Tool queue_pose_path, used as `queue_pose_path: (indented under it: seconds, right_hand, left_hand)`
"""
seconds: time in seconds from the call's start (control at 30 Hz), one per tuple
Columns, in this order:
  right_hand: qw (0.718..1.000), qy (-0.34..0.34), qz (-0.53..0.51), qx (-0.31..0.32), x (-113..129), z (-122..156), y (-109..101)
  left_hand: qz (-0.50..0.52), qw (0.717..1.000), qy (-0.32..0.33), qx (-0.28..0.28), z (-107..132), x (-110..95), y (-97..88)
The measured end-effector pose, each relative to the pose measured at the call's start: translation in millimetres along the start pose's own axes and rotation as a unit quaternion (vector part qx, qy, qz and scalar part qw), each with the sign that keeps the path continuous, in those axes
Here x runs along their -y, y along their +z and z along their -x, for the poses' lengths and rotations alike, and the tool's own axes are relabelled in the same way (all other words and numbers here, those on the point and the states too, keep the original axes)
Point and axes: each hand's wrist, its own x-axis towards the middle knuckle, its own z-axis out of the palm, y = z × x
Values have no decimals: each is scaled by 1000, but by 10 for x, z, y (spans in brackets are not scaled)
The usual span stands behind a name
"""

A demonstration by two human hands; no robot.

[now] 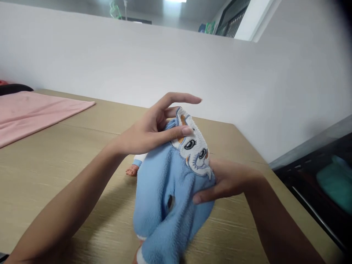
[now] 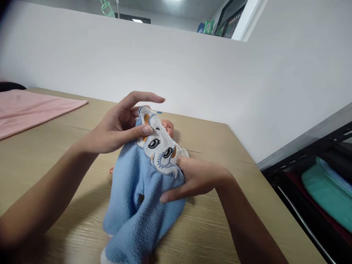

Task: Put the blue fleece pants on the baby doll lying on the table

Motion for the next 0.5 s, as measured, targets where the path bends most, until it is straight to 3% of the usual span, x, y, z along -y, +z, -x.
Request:
queue_pose_path:
  seconds: [0.13, 0.33, 0.43, 0.5]
  right_hand:
    - [998, 0, 2, -67, -11, -2, 30]
    - [978, 3, -91, -190, -51, 130, 2]
    - [967, 9, -132, -219, -144, 114, 7]
    - [968, 4, -132, -212, -192, 55, 31]
  left_hand:
    - [-25, 998, -49, 34, 29, -42, -112]
    - [-45, 950, -193, 240, 85, 38, -461]
    - [-42, 925, -235, 295, 79, 152, -544]
    - [-22, 928, -218, 301, 60, 215, -529]
